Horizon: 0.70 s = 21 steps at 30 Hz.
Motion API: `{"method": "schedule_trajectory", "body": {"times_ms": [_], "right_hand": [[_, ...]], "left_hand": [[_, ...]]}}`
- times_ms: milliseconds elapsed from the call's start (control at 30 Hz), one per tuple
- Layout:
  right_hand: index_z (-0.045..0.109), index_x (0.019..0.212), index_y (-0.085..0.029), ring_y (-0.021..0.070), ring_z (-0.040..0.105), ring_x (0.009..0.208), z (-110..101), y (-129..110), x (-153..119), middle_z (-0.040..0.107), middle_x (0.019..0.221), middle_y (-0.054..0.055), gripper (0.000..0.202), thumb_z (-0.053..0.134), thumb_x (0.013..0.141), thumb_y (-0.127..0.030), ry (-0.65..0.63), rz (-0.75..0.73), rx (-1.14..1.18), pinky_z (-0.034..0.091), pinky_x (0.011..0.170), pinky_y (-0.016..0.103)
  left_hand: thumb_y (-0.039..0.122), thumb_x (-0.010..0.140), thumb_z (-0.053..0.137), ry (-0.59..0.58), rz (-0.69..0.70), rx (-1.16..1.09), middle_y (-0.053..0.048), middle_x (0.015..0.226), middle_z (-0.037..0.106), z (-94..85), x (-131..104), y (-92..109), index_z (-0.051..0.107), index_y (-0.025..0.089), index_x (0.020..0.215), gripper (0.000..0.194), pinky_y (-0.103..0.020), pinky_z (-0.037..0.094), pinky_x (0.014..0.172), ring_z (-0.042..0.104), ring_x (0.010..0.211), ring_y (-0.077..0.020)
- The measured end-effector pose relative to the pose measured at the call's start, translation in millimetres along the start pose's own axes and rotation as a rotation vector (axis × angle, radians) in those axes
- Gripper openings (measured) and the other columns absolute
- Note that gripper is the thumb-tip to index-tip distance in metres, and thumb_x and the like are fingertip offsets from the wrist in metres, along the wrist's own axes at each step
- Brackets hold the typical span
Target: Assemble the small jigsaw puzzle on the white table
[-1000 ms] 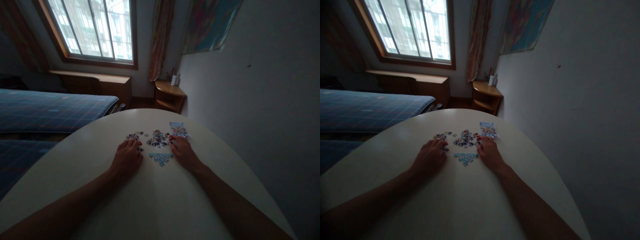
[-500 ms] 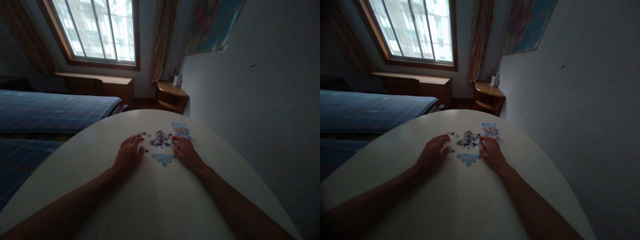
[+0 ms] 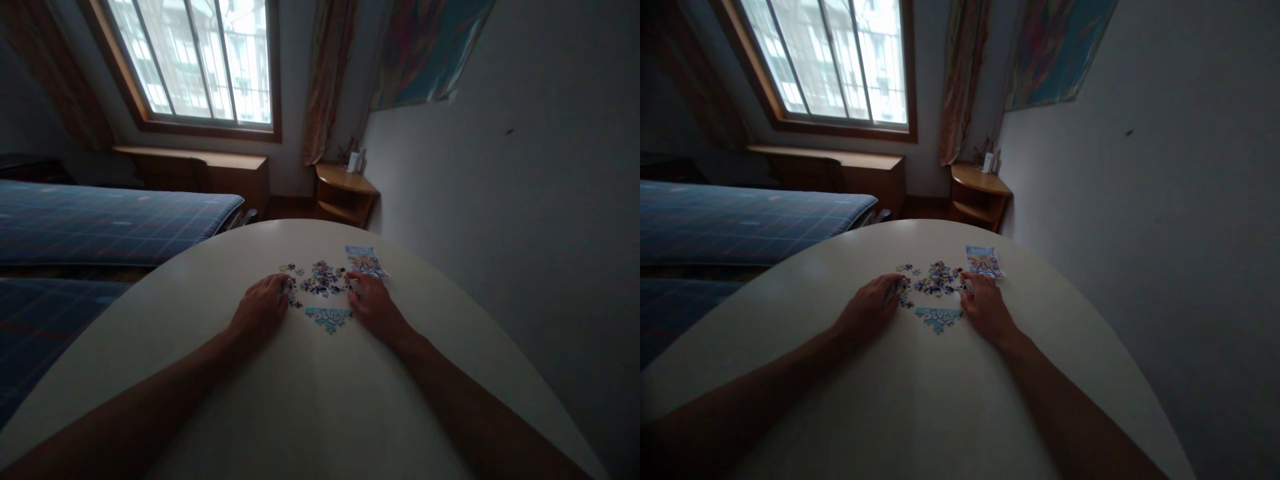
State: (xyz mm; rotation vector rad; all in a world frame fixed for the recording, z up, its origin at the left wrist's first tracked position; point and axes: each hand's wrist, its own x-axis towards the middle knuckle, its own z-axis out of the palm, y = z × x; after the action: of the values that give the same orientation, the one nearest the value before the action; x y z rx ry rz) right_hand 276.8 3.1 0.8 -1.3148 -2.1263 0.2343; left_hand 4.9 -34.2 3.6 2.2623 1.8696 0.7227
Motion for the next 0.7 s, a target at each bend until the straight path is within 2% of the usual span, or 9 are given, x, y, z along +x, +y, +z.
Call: {"method": "schedule_trajectory", "body": {"times_ms": [133,233,333,500,700], "right_hand": [[0.056,0.126,-0.018,0.0289,0.054,0.12,0.0,1.1,-0.5,0.063,0.126,0.013,0.041,0.052,0.086,-0.025,-0.001,0.0,-0.005,0.041,0.106,0.049],[0.056,0.126,-0.017,0.0288,0.055,0.119,1.8,3.2,-0.6,0.063,0.126,0.013,0.042,0.052,0.085,-0.025,0.018,-0.007,-0.005,0.041,0.106,0.049],[0.057,0.125,-0.018,0.0292,0.055,0.119,3.2,3.9,-0.3,0.064,0.124,0.013,0.041,0.052,0.085,-0.024,0.024,-0.015,-0.001,0.042,0.106,0.049],[0.057,0.125,-0.017,0.0296,0.056,0.118,3.3,2.7,0.4,0.065,0.123,0.014,0.04,0.051,0.085,-0.024,0.03,-0.026,0.0,0.042,0.105,0.051],[0.057,0.125,-0.017,0.03,0.056,0.118,3.1,3.7,0.3,0.064,0.124,0.014,0.041,0.052,0.086,-0.025,0.018,-0.025,0.003,0.043,0.105,0.051]], "left_hand": [[0.019,0.089,0.049,0.061,0.017,0.005,-0.013,0.135,0.059,-0.1,0.5,-1.3,0.054,0.017,0.127,0.039,-0.046,0.042,0.109,0.056,0.123,-0.0277],[0.017,0.088,0.047,0.098,-0.023,0.053,-0.015,0.132,0.06,0.5,0.9,-1.5,0.056,0.014,0.125,0.039,-0.048,0.042,0.108,0.056,0.121,-0.0288],[0.013,0.089,0.04,0.081,-0.064,0.075,-0.015,0.128,0.063,1.3,0.8,-1.4,0.055,0.012,0.128,0.041,-0.047,0.039,0.11,0.057,0.12,-0.0276],[0.013,0.088,0.039,0.063,-0.065,0.093,-0.014,0.135,0.06,1.9,0.3,-3.0,0.05,0.01,0.134,0.048,-0.051,0.028,0.117,0.05,0.13,-0.0294],[0.011,0.087,0.04,0.052,-0.054,0.065,-0.012,0.136,0.061,1.6,0.5,-4.9,0.05,0.015,0.136,0.05,-0.051,0.028,0.118,0.05,0.131,-0.0262]]}}
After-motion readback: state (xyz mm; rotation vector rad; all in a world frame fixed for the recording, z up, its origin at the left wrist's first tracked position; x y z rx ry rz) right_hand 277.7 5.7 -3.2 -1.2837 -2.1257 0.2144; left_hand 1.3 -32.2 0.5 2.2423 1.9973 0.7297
